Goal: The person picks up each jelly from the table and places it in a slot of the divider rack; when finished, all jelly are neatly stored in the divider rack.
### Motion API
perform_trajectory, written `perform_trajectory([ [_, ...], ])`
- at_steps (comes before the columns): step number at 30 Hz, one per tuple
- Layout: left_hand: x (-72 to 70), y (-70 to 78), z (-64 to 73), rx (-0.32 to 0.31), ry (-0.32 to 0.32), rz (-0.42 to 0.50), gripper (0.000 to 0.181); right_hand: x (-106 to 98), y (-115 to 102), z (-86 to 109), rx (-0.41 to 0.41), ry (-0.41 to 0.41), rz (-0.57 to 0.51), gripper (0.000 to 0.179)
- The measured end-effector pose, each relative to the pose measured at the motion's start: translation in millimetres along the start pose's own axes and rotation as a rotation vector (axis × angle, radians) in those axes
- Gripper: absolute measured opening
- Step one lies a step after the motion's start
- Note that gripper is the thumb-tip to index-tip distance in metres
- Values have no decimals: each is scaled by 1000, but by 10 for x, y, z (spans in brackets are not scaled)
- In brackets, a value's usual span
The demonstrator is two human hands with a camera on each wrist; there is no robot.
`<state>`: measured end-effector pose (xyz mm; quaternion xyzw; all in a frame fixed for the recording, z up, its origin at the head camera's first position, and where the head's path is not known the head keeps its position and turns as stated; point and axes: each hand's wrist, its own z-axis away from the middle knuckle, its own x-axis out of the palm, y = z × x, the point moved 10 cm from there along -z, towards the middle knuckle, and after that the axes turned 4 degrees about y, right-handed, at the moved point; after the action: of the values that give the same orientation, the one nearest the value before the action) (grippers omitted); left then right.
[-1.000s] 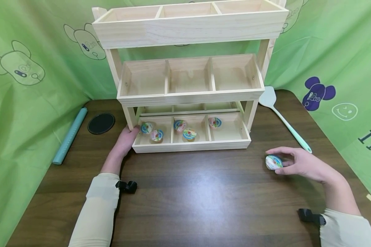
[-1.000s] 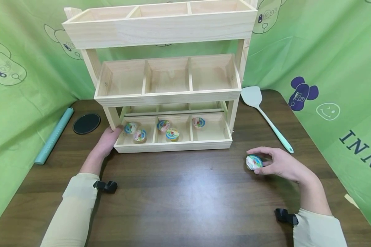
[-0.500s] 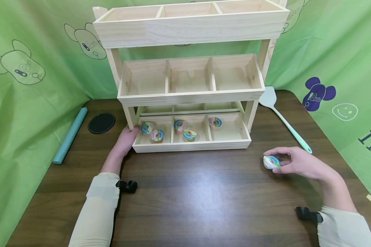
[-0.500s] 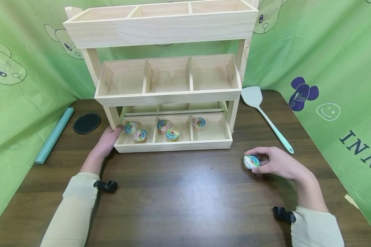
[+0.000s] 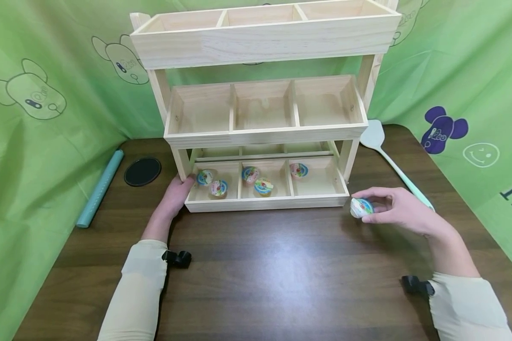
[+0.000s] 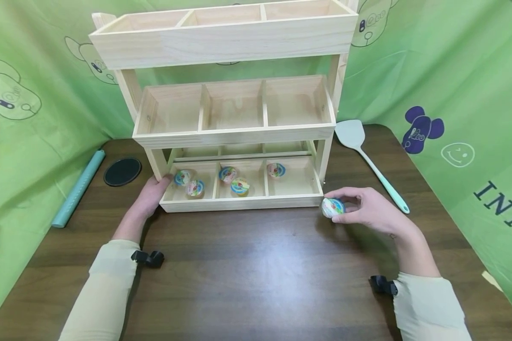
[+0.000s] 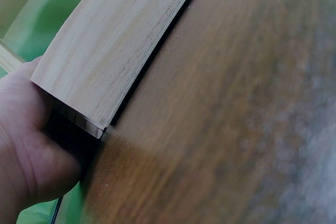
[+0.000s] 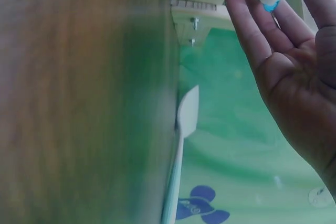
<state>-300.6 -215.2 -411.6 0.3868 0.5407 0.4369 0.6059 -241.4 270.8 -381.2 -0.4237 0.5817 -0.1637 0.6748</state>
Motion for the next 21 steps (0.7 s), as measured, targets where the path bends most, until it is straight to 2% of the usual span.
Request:
perform_trajectory([
  [3,0,-1,-4,3,3,-7,61,-5,-24,-73,3,28,-8,49],
  [9,-51,-254,-175,17,22,-8,65,10,-81,-214,13,54,42,48],
  [11,-46,-209,-143,19,20,-3,65,19,-103,-257,8,59,49,49],
  [16,-44,-216,-152,21,22,-4,65,27,-142,-352,-8,78,28,50],
  [18,-56,-300,-206,33,30,-5,66,32,-156,-389,-10,79,26,50],
  [21,-47,-301,-211,43,32,-8,68,41,-185,-455,-13,80,42,49],
])
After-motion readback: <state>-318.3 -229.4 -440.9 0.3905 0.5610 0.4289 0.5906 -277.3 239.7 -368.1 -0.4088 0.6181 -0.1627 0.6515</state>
